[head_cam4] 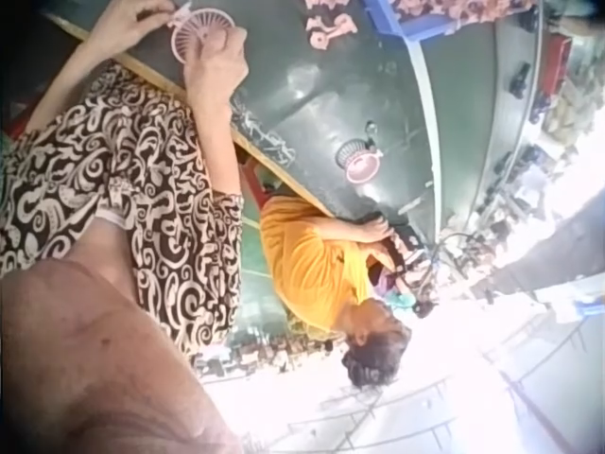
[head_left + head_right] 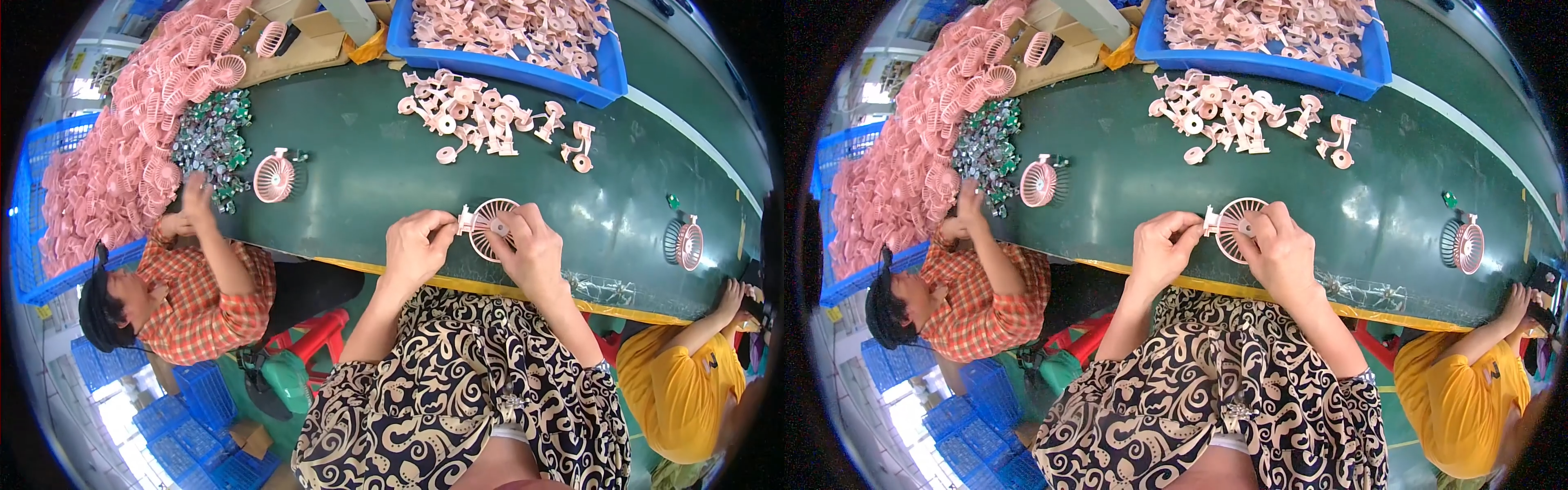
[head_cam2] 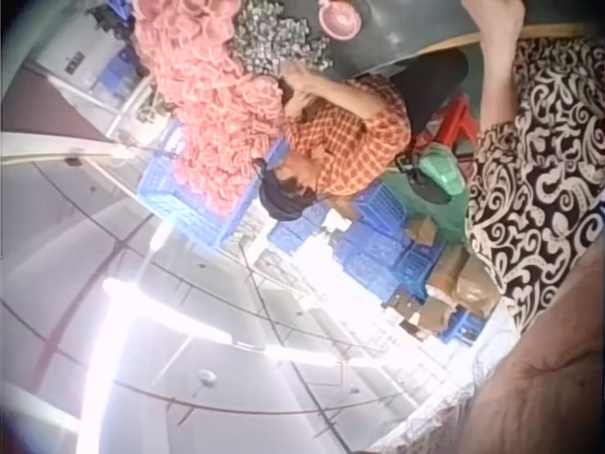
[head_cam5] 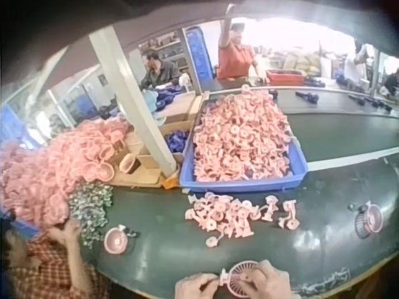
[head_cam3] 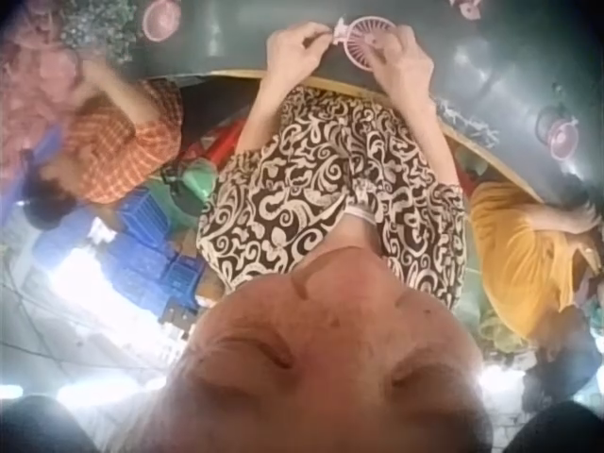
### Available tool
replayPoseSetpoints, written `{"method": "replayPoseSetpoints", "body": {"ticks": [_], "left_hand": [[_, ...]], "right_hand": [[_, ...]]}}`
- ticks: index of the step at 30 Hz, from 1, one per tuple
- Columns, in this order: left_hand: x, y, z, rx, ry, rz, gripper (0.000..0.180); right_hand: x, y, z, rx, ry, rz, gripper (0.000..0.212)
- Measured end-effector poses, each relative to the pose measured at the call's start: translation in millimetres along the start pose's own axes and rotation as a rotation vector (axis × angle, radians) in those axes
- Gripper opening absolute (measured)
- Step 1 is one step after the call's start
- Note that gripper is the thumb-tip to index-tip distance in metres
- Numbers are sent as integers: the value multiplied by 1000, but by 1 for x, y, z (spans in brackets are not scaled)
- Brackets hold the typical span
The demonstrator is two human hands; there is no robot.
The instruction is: The person assembles portable fans by picking up small plastic components and fan grilles, attaching the components onto the grilles by hand, and placing the assembled fan parts onto the table.
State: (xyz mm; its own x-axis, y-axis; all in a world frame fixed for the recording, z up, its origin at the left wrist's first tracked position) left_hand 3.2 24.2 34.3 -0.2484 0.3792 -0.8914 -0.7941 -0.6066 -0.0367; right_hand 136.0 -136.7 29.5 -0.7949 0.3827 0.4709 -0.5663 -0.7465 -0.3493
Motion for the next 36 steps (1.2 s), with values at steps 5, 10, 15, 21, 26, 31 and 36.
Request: {"method": "replayPoseSetpoints", "body": {"ticks": [5,10,15,21,26,31,36], "left_hand": [[3,1,2,24,-12,12,6],[-1,-1,2,45,-8,37,6],[1,-2,2,69,8,59,5],[1,-3,2,105,8,80,8],[0,-3,6,119,26,127,8],[-2,-8,6,154,-2,89,18],[-15,-17,-3,194,-102,116,32]], "right_hand": [[-4,-4,6,73,-70,49,28],[-2,-6,10,127,-56,69,25],[-1,-6,10,131,-49,66,25],[-1,-5,12,131,-35,54,24],[4,-6,8,157,9,55,22],[8,-5,3,221,181,39,17],[9,-4,0,246,232,17,15]]}}
Point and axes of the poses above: each hand's wrist, its own y-axis away from the middle knuckle, its own z-axis out of the back of the hand, x = y × z, the point moved 1 cm from there along -y, towards the middle knuckle, and after that the axes turned 8 degrees about y, right-handed, at the moved point
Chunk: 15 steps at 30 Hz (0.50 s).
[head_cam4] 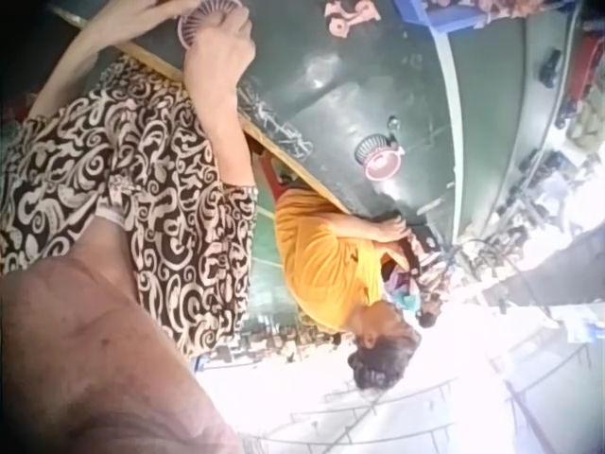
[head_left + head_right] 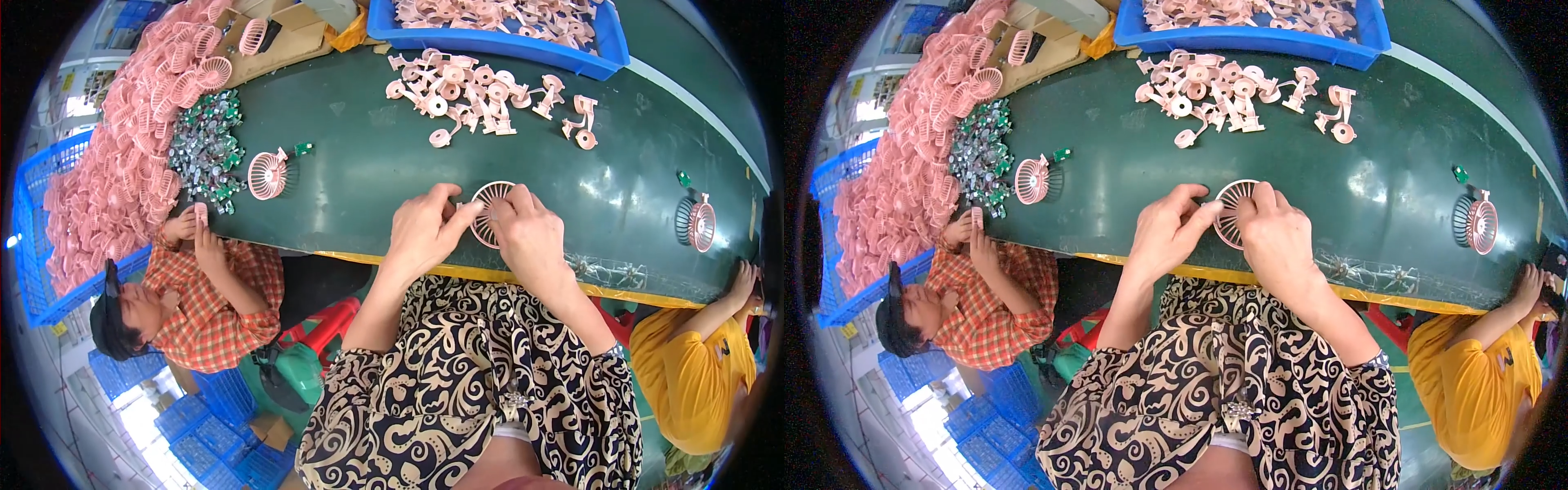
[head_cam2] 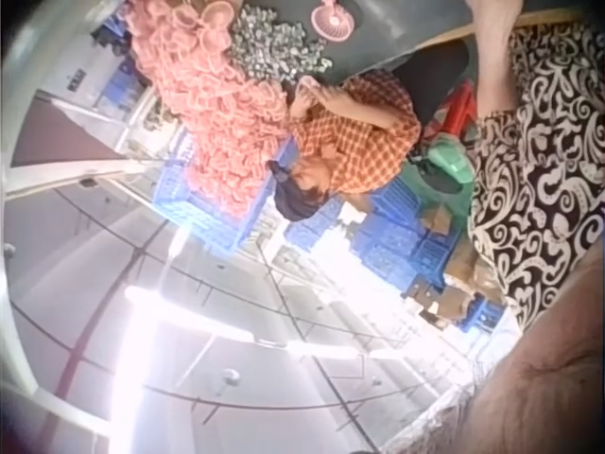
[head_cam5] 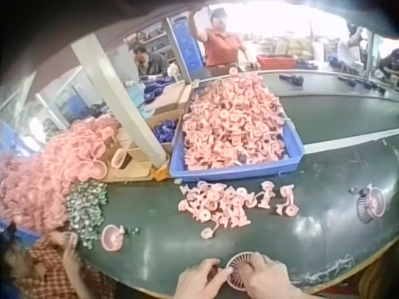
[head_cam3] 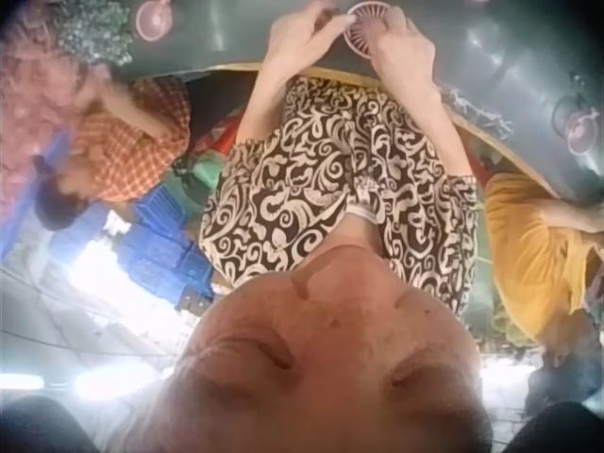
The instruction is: The person assembles portable fans by picking up small plastic components and fan grilles, attaching the components onto the grilles by hand, and placing the assembled fan parts onto the table.
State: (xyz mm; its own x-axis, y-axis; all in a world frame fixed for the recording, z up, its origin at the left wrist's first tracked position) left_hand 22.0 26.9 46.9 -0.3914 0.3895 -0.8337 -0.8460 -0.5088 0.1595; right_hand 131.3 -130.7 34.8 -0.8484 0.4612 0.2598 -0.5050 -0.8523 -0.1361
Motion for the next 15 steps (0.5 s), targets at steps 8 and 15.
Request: {"method": "replayPoseSetpoints", "body": {"ticks": [8,15], "left_hand": [[7,1,-15,-37,-29,-83,35],[12,-7,-14,69,130,92,22]], "right_hand": [[0,2,-2,-13,5,15,16],[-4,0,5,-69,-145,20,19]]}}
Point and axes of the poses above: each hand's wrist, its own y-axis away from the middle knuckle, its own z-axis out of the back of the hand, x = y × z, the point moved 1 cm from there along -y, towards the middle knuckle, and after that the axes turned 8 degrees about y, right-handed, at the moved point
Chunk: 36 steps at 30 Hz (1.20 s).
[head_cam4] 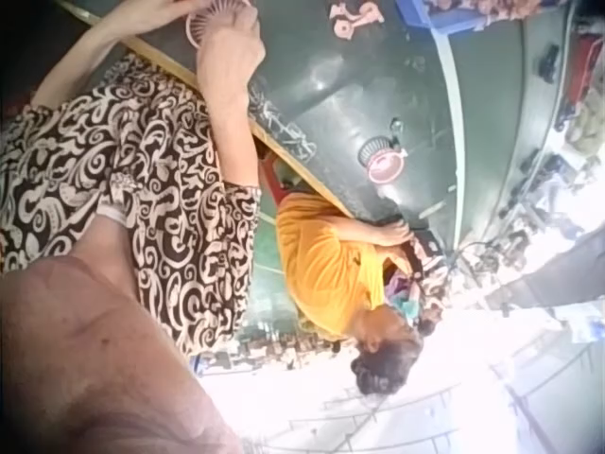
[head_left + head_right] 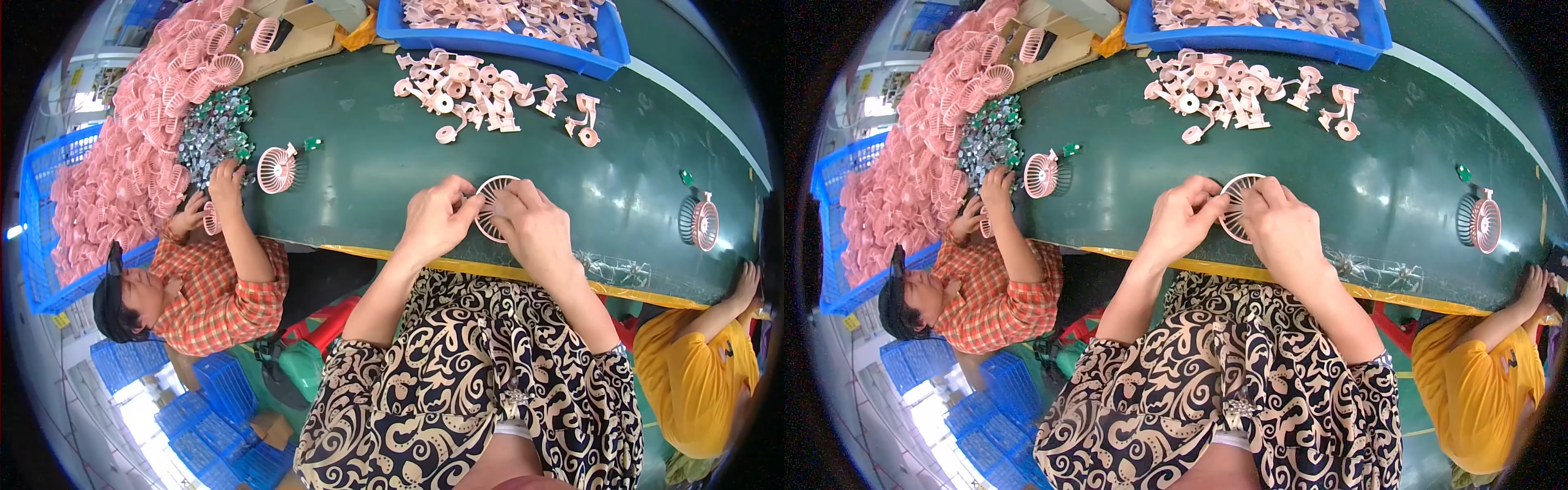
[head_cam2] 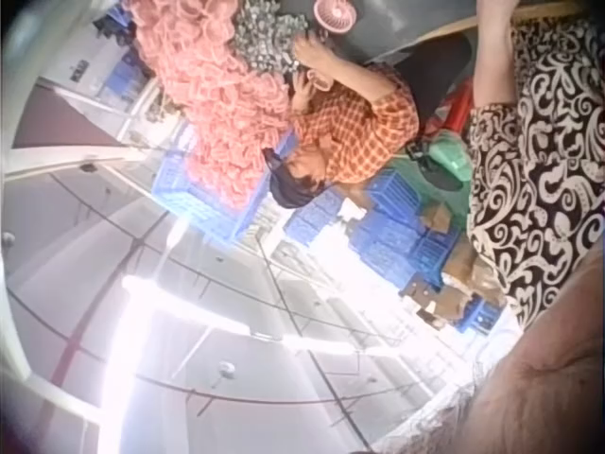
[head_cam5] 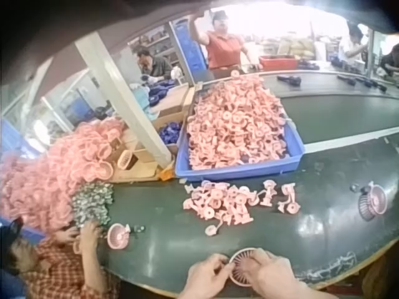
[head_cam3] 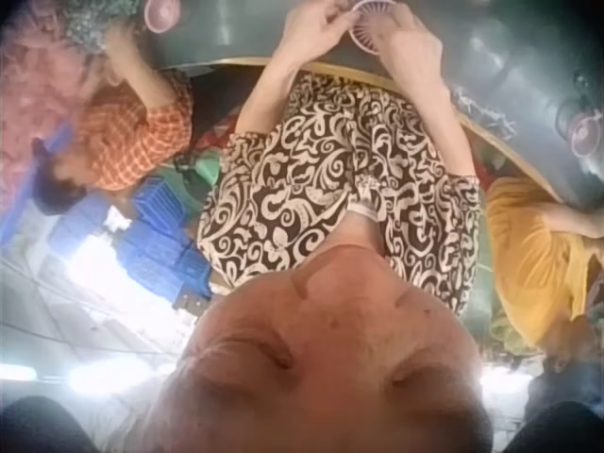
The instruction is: The person assembles portable fans by picking up small plastic components and fan grilles, attaching the components onto the grilles by hand, and placing the assembled fan parts onto the table.
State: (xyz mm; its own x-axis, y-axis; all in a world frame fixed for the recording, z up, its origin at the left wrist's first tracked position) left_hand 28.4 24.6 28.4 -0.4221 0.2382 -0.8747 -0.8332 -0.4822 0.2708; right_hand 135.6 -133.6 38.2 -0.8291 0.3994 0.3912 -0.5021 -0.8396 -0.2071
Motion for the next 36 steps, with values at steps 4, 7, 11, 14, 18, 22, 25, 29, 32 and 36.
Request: {"method": "replayPoseSetpoints", "body": {"ticks": [4,7,11,14,18,22,25,29,32,36], "left_hand": [[5,1,-2,-62,126,-26,18],[2,3,-6,-107,247,-44,13],[3,4,-14,-150,274,-74,12],[3,6,-15,-163,228,-84,13],[2,4,-18,-248,243,-154,17],[3,4,-17,-240,205,-159,17],[9,2,-19,-257,215,-170,18],[3,3,-21,-254,249,-153,17],[5,4,-19,-266,251,-151,18],[1,3,-18,-250,212,-155,18]], "right_hand": [[13,3,14,-115,-31,69,22],[15,5,6,-110,1,86,21],[12,1,2,-45,19,89,17],[9,-1,-1,-48,8,134,14],[7,-1,-3,-71,-16,159,10],[7,-3,-2,-48,-73,130,9],[6,-4,-1,8,-74,123,10],[1,-7,5,97,-98,123,12],[1,-9,3,141,-88,129,11],[-2,-8,1,124,-98,138,10]]}}
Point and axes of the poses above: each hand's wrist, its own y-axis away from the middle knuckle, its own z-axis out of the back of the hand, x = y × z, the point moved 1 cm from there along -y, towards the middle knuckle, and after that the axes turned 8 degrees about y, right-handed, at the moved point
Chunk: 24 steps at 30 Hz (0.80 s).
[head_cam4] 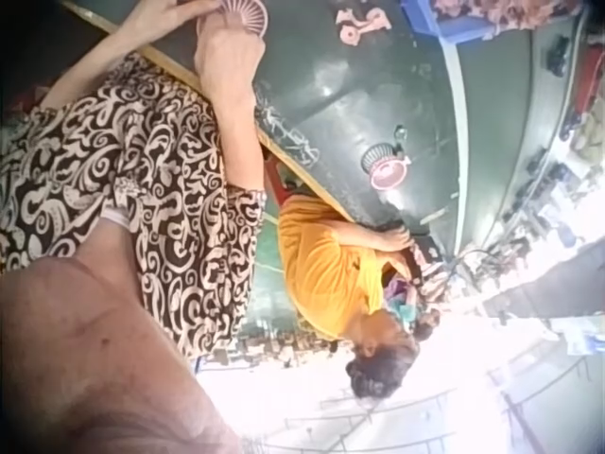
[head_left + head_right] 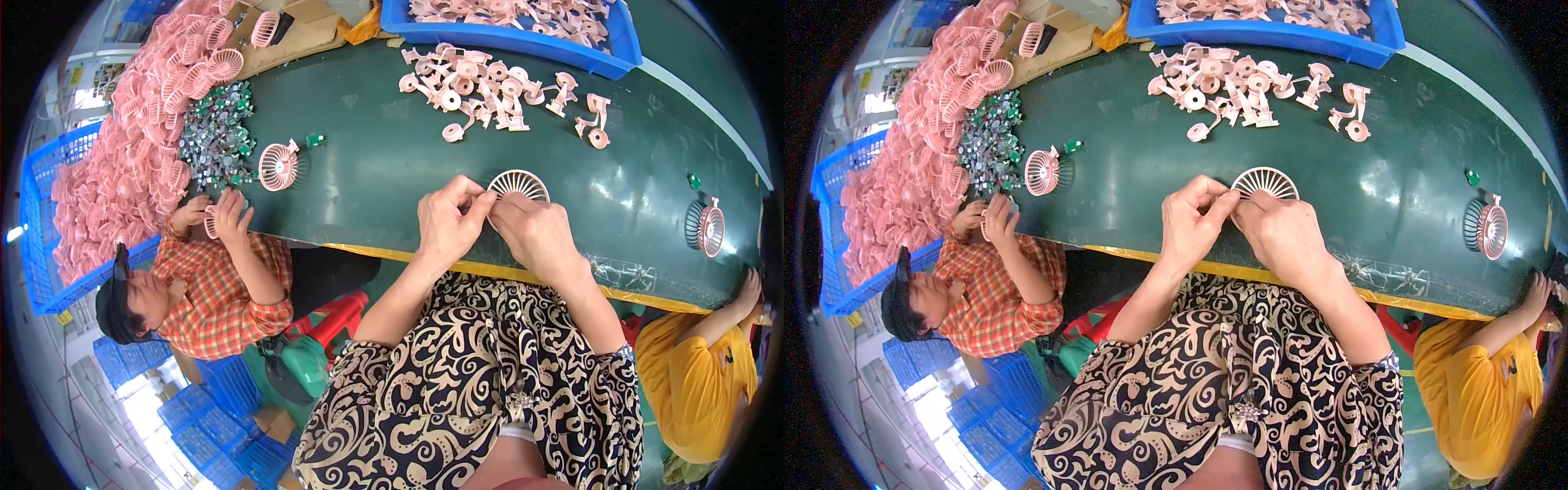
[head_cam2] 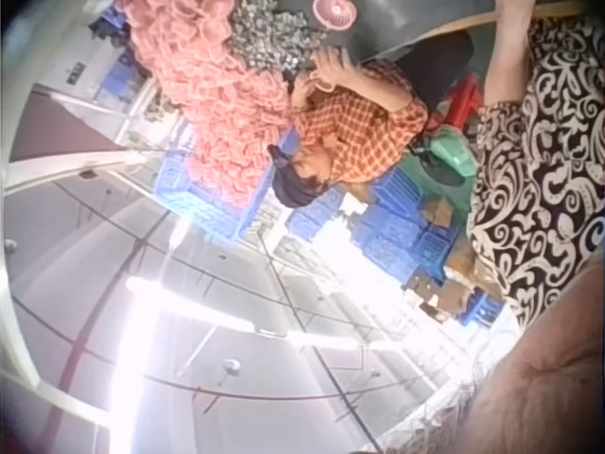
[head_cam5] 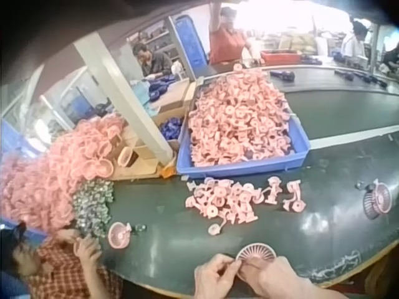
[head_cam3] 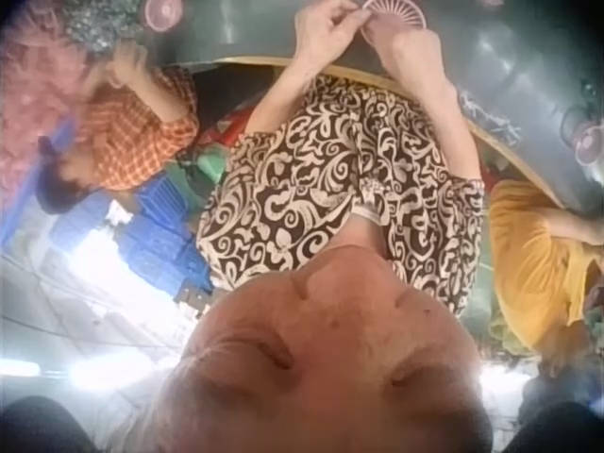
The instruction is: The person assembles portable fans by picking up small plastic components and fan grilles, attaching the components onto the grilles by hand, and placing the assembled fan parts onto the table.
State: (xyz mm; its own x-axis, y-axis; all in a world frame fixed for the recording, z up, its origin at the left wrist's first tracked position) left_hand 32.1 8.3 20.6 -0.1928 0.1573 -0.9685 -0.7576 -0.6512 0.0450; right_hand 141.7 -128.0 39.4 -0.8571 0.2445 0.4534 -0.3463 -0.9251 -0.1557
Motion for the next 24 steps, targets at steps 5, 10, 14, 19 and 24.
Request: {"method": "replayPoseSetpoints", "body": {"ticks": [5,10,14,19,24], "left_hand": [[-2,0,4,5,-46,25,19],[1,-2,2,12,-58,43,19],[2,-3,2,13,-50,36,19],[0,-5,3,39,-102,51,19],[-3,-5,3,41,-108,50,20]], "right_hand": [[-1,-1,-2,-7,25,54,8],[-5,-3,5,-18,82,159,9],[-6,-5,4,-18,153,243,10],[-12,-9,2,-14,20,234,10],[-14,-10,-3,-67,-44,212,10]]}}
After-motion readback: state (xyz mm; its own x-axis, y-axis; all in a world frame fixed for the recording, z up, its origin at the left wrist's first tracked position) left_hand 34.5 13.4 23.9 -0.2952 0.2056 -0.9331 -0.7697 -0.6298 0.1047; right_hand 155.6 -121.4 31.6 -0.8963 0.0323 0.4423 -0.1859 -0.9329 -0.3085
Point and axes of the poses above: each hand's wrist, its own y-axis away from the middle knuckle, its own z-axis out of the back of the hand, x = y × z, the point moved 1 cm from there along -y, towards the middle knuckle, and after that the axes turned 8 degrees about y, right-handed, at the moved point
